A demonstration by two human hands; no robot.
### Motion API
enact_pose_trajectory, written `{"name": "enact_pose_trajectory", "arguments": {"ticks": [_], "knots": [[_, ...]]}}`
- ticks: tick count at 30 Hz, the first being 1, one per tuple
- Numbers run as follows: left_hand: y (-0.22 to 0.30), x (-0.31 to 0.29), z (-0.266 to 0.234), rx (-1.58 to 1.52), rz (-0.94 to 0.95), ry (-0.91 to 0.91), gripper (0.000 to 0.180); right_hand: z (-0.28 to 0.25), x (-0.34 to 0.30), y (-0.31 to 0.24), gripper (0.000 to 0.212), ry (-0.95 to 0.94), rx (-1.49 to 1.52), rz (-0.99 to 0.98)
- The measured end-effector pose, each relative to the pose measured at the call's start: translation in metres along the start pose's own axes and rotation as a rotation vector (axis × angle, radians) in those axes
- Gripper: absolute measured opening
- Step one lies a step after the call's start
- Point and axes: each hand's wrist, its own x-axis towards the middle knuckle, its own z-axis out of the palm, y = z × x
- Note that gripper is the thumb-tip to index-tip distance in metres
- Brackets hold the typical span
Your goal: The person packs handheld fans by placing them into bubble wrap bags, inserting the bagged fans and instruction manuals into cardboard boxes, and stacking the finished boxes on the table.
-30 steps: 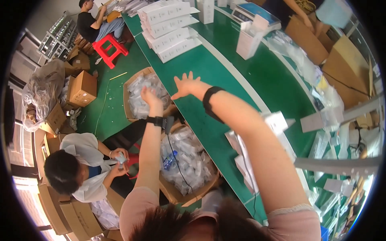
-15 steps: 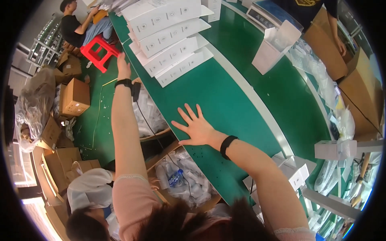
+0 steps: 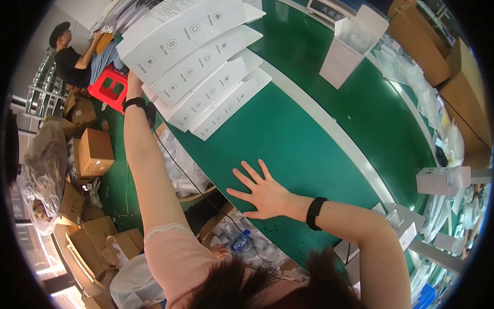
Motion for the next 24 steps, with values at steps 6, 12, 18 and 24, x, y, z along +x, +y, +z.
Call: {"name": "enact_pose_trajectory", "arguments": {"ticks": [6,12,18,24], "knots": [[-0.01,0.03,0.0,-0.041,0.007,-0.077,0.048,-0.001,0.0,0.001,0.062,-0.018,0.041,0.005],[-0.01,0.034,0.034,-0.143,0.05,-0.14,0.043,-0.002,0.003,0.008,0.062,-0.024,0.055,0.033],[-0.004,0.033,0.006,-0.098,0.073,-0.142,0.041,-0.005,0.005,0.004,0.062,-0.042,0.079,0.008],[-0.022,0.002,0.019,-0.016,0.055,-0.219,0.04,-0.001,-0.003,0.003,0.066,-0.029,0.11,0.032]]}}
